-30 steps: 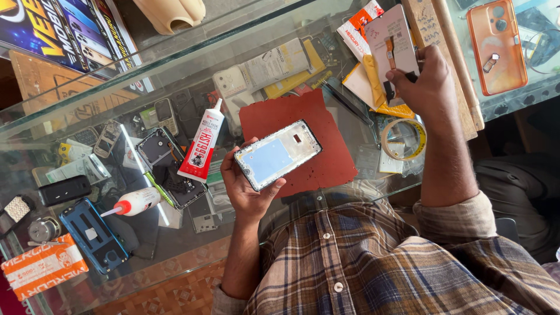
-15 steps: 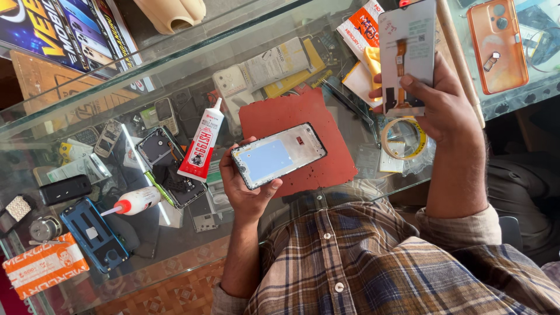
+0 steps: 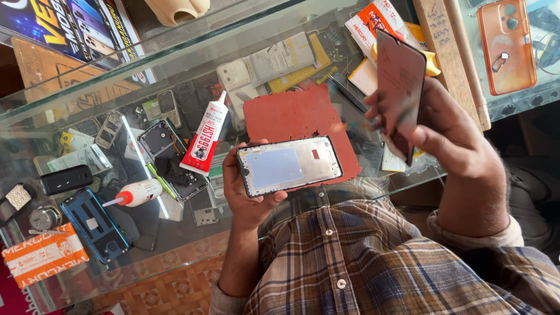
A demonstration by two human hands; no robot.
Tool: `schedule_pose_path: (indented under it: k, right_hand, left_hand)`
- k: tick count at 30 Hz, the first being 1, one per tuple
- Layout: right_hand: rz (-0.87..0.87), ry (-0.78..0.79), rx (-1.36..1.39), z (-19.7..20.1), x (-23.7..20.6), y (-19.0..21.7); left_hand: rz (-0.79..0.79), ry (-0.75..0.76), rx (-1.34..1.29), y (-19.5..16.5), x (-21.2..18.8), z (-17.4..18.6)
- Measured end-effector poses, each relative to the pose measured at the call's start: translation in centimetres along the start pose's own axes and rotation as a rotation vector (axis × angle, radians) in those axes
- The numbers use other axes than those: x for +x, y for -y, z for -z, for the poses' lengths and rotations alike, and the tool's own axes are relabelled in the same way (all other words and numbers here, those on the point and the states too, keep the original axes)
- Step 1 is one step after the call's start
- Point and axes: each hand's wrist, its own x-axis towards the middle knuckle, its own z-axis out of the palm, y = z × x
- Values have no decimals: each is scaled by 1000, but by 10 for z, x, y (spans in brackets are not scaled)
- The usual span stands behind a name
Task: The person applies adhesive from a red and white glue tube around the frame of a disassembled smartphone, rotating the frame to reach all edges. They then set the frame down, pick up the phone body, and press components together while working over a glass repair counter.
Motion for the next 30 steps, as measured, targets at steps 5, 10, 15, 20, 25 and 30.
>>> schedule_pose_path:
  k: [5,10,15,20,25,30]
  right_hand:
    - [-3,260,-199,9,12,7]
    - [87,358,-560,2,21,4]
    - [28,402,-669,-5,25,5]
    - [107,443,-742,-6,27,7]
    - [113,455,-787,-8,28,11]
    - [122,433,-775,-16,29,10]
  left_hand:
    - [-44,40,128,-8,0,-5]
    - [-33,22,122,-13,-1,-8]
    - [-19,19,92,-14,-1,-10]
    - [-24,32,106,-15,1,-10]
    - [1,36,47,-15,0,-14]
    - [33,86,-13,-14,-2,-23]
